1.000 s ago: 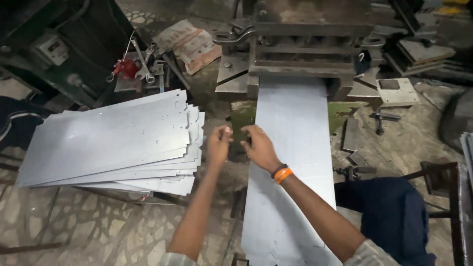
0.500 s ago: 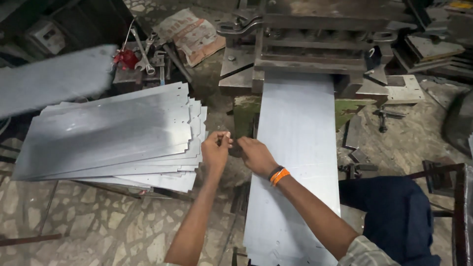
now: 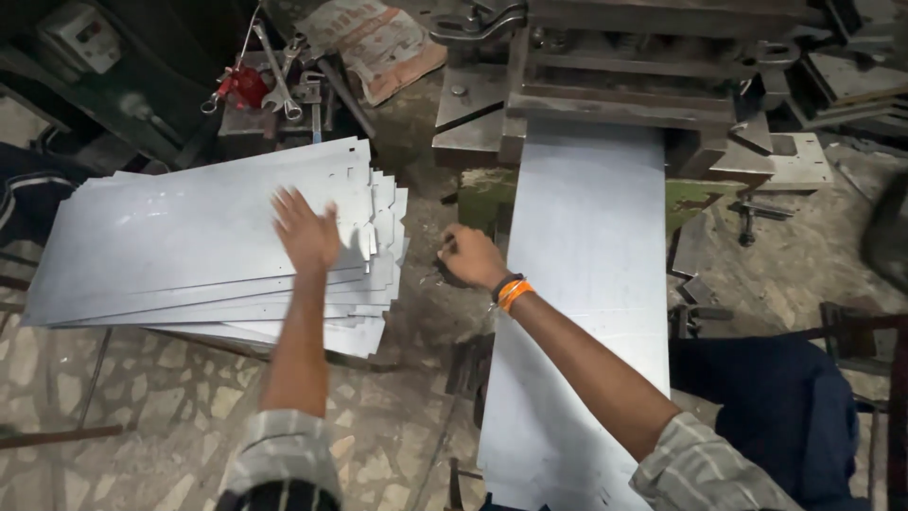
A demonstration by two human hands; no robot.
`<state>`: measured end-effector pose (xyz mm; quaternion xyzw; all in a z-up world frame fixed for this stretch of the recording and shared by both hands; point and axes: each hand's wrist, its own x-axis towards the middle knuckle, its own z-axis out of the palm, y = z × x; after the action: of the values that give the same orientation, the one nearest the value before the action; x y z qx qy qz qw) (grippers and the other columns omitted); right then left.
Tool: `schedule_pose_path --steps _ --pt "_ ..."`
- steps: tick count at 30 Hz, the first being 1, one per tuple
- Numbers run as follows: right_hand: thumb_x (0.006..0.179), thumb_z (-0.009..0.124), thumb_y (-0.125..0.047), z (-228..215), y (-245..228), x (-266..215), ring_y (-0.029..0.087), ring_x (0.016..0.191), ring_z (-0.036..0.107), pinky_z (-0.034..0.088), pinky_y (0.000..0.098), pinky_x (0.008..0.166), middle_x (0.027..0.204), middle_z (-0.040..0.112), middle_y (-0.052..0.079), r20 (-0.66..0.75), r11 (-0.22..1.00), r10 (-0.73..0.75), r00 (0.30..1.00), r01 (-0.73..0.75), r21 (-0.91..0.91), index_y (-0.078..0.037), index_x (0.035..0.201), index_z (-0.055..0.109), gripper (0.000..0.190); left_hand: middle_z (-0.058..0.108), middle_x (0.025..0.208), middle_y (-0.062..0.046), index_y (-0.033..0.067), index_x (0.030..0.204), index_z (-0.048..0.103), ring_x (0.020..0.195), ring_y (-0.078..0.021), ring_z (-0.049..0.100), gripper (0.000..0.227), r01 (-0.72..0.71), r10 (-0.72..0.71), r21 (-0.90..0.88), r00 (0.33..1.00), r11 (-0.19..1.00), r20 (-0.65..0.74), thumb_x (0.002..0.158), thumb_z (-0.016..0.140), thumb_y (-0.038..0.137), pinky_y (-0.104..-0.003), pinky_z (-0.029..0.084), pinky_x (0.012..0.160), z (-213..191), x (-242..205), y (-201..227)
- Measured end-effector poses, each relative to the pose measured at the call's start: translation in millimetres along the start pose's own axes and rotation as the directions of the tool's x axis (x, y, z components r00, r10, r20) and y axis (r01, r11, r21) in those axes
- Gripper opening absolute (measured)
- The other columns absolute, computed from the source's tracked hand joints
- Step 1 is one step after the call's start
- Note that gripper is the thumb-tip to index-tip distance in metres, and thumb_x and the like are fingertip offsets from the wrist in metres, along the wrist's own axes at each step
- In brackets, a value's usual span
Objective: Feeding metal plates into a stamping press machine and stacking them.
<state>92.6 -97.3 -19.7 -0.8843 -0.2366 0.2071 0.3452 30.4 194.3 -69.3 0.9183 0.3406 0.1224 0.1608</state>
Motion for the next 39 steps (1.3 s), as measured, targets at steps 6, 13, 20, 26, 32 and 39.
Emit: schedule_pose_path --steps 6,13,20,26,32,39 --pt "0.094 0.067 -0.02 80.1 53.7 51.9 0.038 0.112 0.068 0.062 0.0484 0.082 0.125 0.068 0.025 0.128 0.802 0.203 0.971 -0.239 0.547 0.006 0.136 0.056 0.051 0.024 0.166 -0.029 -0.0066 0.159 0.024 0.157 -0.04 0.016 0.072 -0.229 0.205 0.235 0.971 0.945 0.123 0.109 0.033 0.044 -0.058 0.012 0.125 36.2 -108.1 45.7" --pt "0.085 0.079 -0.012 120.3 74.3 54.0 0.047 0.107 0.067 0.063 0.0575 0.063 0.119 0.067 0.03 0.16 0.507 0.524 0.836 -0.458 0.731 0.007 0.127 0.063 0.049 0.059 0.137 -0.023 -0.0003 0.138 0.055 0.135 -0.0391 0.052 0.057 -0.174 -0.091 -0.579 0.912 0.797 -0.4 0.085 0.078 0.003 -0.048 0.041 0.112 -12.8 -196.6 66.5" --pt "0.085 0.072 -0.003 -3.6 -25.7 -113.7 0.03 0.092 0.068 0.06 0.0428 0.068 0.101 0.069 0.023 0.019 0.451 0.295 0.955 -0.156 0.879 0.013 0.122 0.064 0.041 0.027 0.161 -0.016 0.0122 0.156 0.03 0.146 -0.0393 0.039 0.082 0.01 -0.518 -0.828 0.776 -0.561 0.361 0.096 0.072 0.049 -0.057 0.036 0.12 -27.6 -194.8 -18.1" --pt "0.096 0.047 -0.045 -72.7 22.4 -220.4 0.026 0.067 0.074 0.058 0.0343 0.057 0.078 0.073 0.015 0.034 0.407 0.118 0.992 -0.079 0.91 -0.002 0.094 0.072 0.05 0.067 0.121 -0.012 0.0048 0.13 0.059 0.11 -0.0249 0.066 0.045 0.151 -0.311 -0.896 0.902 -0.418 0.298 0.087 0.071 0.009 -0.039 0.051 0.103 -38.4 -224.0 -19.8" --pt "0.1 0.037 -0.054 -136.5 77.7 -263.0 0.025 0.08 0.062 0.049 0.0353 0.072 0.102 0.069 0.016 0.025 0.409 0.157 0.987 -0.088 0.908 0.0 0.112 0.067 0.063 0.053 0.136 -0.03 -0.0051 0.143 0.043 0.126 -0.0412 0.053 0.065 0.423 -0.369 -0.904 0.831 -0.069 0.417 0.08 0.055 0.006 -0.054 0.037 0.111 -164.5 -307.3 101.5" --pt "0.089 0.06 -0.007 -138.2 99.5 -301.9 0.018 0.101 0.061 0.05 0.0265 0.087 0.126 0.064 0.019 -0.016 0.439 0.2 0.98 -0.075 0.895 0.009 0.153 0.038 0.069 0.072 0.099 -0.021 -0.0094 0.125 0.063 0.077 -0.0247 0.066 0.044 0.415 0.276 -0.904 0.885 -0.105 0.374 0.081 0.063 -0.004 -0.032 0.05 0.076 -16.5 -293.7 76.7"
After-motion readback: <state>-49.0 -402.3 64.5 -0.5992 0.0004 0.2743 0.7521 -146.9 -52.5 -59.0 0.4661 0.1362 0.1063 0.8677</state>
